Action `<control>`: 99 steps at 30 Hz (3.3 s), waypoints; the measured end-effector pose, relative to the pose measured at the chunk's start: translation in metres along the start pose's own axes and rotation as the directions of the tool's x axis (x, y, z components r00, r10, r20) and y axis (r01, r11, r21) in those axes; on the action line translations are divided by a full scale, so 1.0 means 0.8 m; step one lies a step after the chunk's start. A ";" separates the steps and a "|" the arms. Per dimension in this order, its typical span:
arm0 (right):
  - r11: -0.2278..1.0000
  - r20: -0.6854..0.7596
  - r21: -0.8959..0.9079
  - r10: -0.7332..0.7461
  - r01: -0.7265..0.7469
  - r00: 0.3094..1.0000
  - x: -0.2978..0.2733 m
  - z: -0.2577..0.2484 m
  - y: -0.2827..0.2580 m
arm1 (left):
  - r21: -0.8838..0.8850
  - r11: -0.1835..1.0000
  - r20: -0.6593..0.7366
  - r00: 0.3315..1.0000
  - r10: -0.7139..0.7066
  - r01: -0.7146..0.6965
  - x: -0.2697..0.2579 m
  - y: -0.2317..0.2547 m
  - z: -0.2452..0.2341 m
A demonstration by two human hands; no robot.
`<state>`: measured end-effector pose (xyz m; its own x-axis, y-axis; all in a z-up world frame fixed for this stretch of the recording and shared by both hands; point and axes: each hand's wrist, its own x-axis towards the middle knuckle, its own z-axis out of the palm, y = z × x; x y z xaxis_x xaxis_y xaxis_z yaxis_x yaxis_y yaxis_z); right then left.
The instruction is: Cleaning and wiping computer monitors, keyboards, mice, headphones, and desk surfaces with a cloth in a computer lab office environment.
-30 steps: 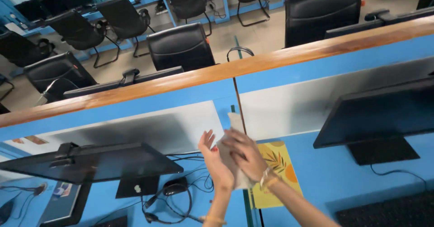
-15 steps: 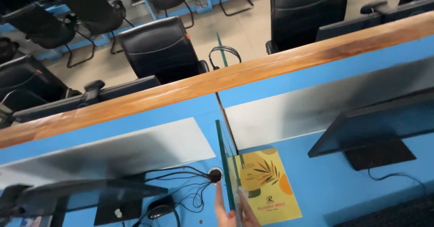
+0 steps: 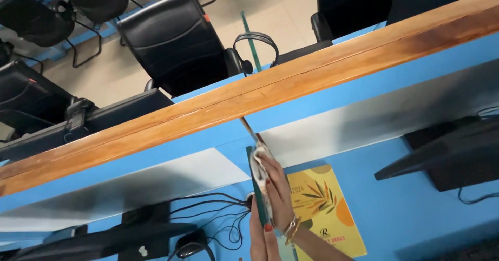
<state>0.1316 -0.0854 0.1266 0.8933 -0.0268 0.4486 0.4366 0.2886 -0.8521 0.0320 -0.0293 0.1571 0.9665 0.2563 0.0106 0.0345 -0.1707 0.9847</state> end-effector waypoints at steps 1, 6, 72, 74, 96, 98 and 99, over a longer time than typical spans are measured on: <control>0.997 -0.006 -0.041 0.060 -0.060 0.998 -0.009 -0.005 0.014 | -0.055 0.998 0.000 1.000 0.001 -0.001 0.000 -0.004 0.000; 0.979 -0.009 -0.113 0.170 -0.169 0.985 -0.051 -0.026 0.088 | -0.140 0.989 0.000 0.999 0.054 -0.054 0.003 -0.022 -0.001; 0.880 0.166 -0.314 0.419 -0.355 0.893 -0.239 -0.097 0.052 | -0.175 0.984 -0.045 0.998 -0.038 0.029 -0.032 0.075 -0.004; 0.794 0.281 -0.605 0.279 -0.056 0.918 -0.222 -0.112 0.046 | -0.200 0.980 -0.043 0.999 -0.032 0.022 -0.027 0.068 -0.003; 0.663 0.023 0.222 0.729 -0.714 0.684 -0.296 -0.085 0.136 | -0.206 0.975 -0.073 0.993 -0.096 0.079 -0.014 0.037 -0.003; 0.580 0.095 0.358 0.757 -0.731 0.647 -0.221 -0.051 0.157 | -0.204 0.978 -0.072 0.995 -0.065 0.049 -0.018 0.039 -0.003; 0.578 0.102 0.354 0.758 -0.735 0.645 -0.197 -0.054 0.180 | -0.206 0.977 -0.080 0.995 -0.066 0.049 -0.018 0.044 -0.002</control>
<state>0.0581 -0.0807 -0.0787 0.8958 0.2989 -0.3290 -0.4422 0.5250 -0.7272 0.0185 -0.0372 0.1917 0.9386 0.3426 -0.0408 0.0282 0.0416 0.9987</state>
